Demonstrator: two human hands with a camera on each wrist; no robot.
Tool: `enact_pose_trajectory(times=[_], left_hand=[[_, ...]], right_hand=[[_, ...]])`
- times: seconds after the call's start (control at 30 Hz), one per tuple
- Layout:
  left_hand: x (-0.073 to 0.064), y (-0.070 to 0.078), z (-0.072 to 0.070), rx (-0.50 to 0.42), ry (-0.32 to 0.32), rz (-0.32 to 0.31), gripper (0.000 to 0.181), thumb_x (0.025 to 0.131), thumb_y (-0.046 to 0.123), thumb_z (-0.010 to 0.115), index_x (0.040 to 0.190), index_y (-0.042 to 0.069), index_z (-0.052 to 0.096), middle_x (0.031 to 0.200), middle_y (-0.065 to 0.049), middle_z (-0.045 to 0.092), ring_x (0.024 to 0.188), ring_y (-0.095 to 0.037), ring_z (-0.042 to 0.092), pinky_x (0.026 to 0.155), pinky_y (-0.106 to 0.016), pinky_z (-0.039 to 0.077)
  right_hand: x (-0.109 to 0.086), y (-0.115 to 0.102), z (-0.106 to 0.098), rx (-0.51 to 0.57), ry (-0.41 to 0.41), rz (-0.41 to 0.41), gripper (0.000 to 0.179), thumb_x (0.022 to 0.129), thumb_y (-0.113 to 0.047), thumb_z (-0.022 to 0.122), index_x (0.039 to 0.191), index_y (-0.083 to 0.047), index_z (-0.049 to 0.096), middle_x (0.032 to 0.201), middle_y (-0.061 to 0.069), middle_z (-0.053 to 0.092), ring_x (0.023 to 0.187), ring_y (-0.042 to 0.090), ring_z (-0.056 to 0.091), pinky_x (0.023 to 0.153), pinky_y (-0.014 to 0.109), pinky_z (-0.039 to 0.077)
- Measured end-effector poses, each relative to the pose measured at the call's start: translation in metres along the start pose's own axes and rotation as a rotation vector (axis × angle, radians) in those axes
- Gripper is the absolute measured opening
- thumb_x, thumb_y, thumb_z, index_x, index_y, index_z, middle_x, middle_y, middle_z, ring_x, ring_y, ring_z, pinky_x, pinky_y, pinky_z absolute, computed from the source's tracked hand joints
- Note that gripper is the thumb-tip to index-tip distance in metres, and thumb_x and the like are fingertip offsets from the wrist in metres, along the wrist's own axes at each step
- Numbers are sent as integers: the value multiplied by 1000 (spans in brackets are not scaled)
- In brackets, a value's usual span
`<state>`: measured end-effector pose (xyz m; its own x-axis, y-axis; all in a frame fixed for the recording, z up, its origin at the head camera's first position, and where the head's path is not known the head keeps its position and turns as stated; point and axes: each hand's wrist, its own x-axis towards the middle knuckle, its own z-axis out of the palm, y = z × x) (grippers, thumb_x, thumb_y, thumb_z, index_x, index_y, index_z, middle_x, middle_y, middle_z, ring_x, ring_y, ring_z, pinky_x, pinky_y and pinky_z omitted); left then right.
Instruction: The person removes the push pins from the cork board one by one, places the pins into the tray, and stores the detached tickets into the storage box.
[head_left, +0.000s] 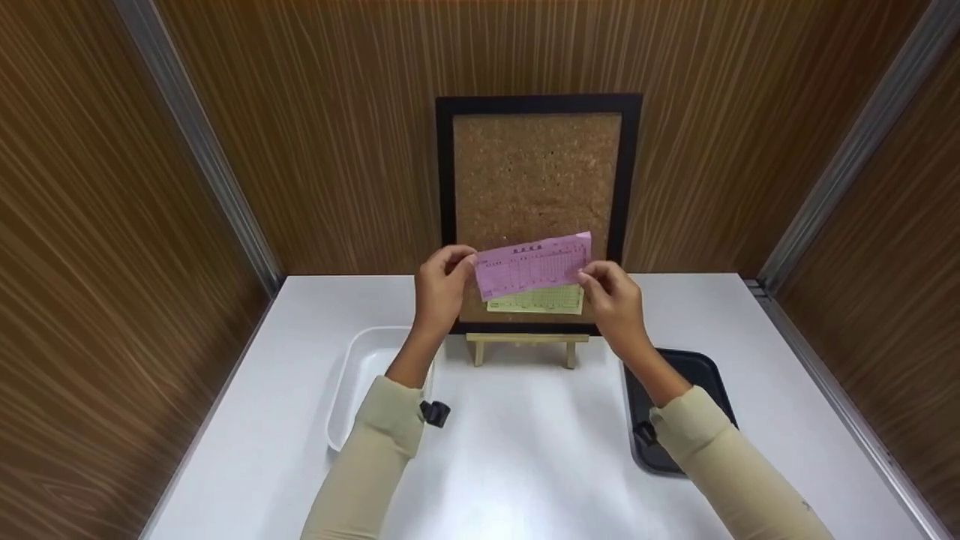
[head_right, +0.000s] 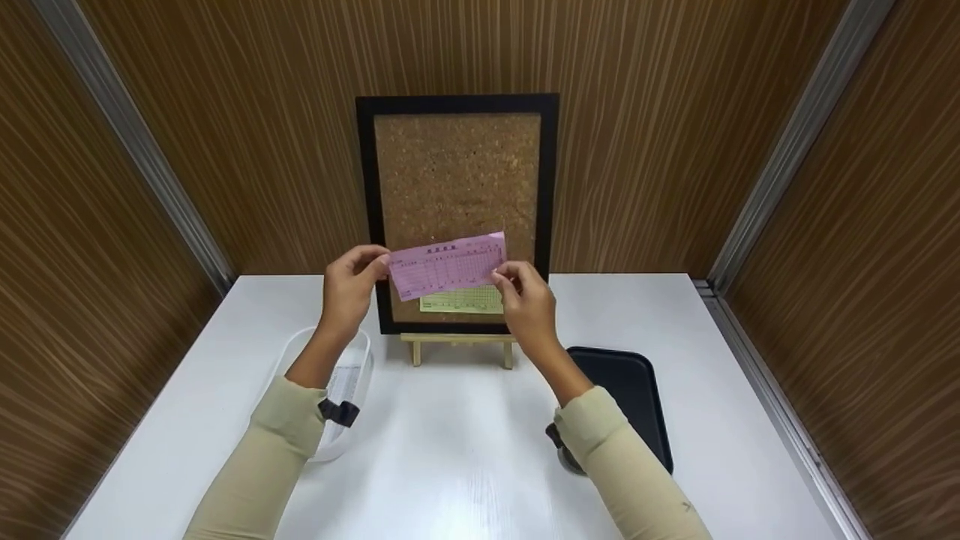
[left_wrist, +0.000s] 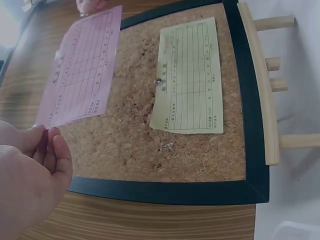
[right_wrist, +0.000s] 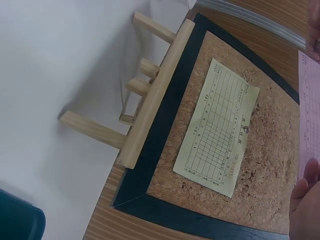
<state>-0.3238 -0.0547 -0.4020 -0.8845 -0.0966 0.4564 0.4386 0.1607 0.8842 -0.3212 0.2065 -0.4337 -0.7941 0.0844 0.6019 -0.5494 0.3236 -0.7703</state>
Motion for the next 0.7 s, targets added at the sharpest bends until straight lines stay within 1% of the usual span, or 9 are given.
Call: enact_pose_trajectory(times=[0.1, 0.13, 0.2, 0.27, 0.37, 0.43, 0.53, 0.63, 0.7], left_hand=[[-10, 1, -7, 15, 3, 16, 13, 100, 14, 63, 106, 6, 71, 100, -7, 68, 87, -16, 60, 72, -27, 52], [-13, 1, -10, 16, 5, 18, 13, 100, 14, 64, 106, 6, 71, 100, -7, 69, 87, -16, 60, 73, -27, 53], [-19, 0, -15, 10, 13, 26, 13, 99, 14, 64, 105, 5, 71, 99, -8, 69, 86, -16, 61, 74, -29, 55], [-26, -1, -22, 0, 27, 26, 13, 98, 13, 65, 105, 4, 72, 98, -9, 70, 85, -16, 62, 76, -29, 56], [-35, -3, -31, -25, 53, 14, 14, 97, 10, 67, 106, 0, 72, 98, -13, 71, 86, -17, 63, 77, -26, 55], [-41, -3, -38, -31, 74, -5, 15, 96, 8, 68, 106, -1, 71, 99, -15, 71, 86, -18, 64, 76, -22, 54], [-50, -4, -50, -28, 101, -29, 16, 95, 7, 68, 108, -4, 71, 100, -18, 71, 88, -21, 65, 77, -21, 54], [-58, -6, -64, -17, 118, -40, 16, 96, 9, 68, 108, -2, 71, 101, -17, 70, 90, -22, 65, 78, -22, 54], [-63, -8, -74, -11, 121, -45, 17, 97, 12, 67, 109, 0, 71, 102, -15, 70, 91, -21, 65, 80, -22, 54]], right_hand=[[-11, 2, -10, 8, 0, -15, 10, 98, -5, 64, 100, 5, 62, 84, 20, 58, 68, 17, 51, 57, 17, 43], [-15, 3, -14, 6, 2, -17, 10, 98, -5, 64, 99, 5, 62, 84, 20, 58, 68, 19, 53, 57, 18, 44], [-23, 5, -21, 6, 9, -15, 9, 98, -5, 64, 98, 4, 63, 84, 18, 59, 67, 18, 54, 57, 19, 46], [-31, 7, -29, -8, 20, -11, 8, 97, -4, 64, 98, 4, 63, 83, 14, 59, 67, 15, 56, 58, 18, 47], [-44, 11, -40, -15, 38, 11, 8, 96, -4, 65, 98, 4, 64, 81, 8, 59, 66, 10, 56, 58, 18, 46], [-53, 14, -49, -16, 49, 32, 8, 96, -3, 66, 100, 4, 65, 82, 6, 58, 67, 11, 56, 58, 18, 47], [-66, 18, -62, -24, 63, 73, 9, 96, -4, 66, 101, 3, 65, 82, 3, 58, 68, 12, 57, 60, 17, 49], [-77, 24, -75, -63, 69, 98, 9, 97, -7, 65, 101, 2, 64, 82, 1, 58, 69, 13, 57, 62, 18, 50], [-84, 28, -84, -95, 74, 114, 10, 98, -9, 64, 101, 1, 64, 82, 1, 59, 69, 14, 57, 62, 19, 50]])
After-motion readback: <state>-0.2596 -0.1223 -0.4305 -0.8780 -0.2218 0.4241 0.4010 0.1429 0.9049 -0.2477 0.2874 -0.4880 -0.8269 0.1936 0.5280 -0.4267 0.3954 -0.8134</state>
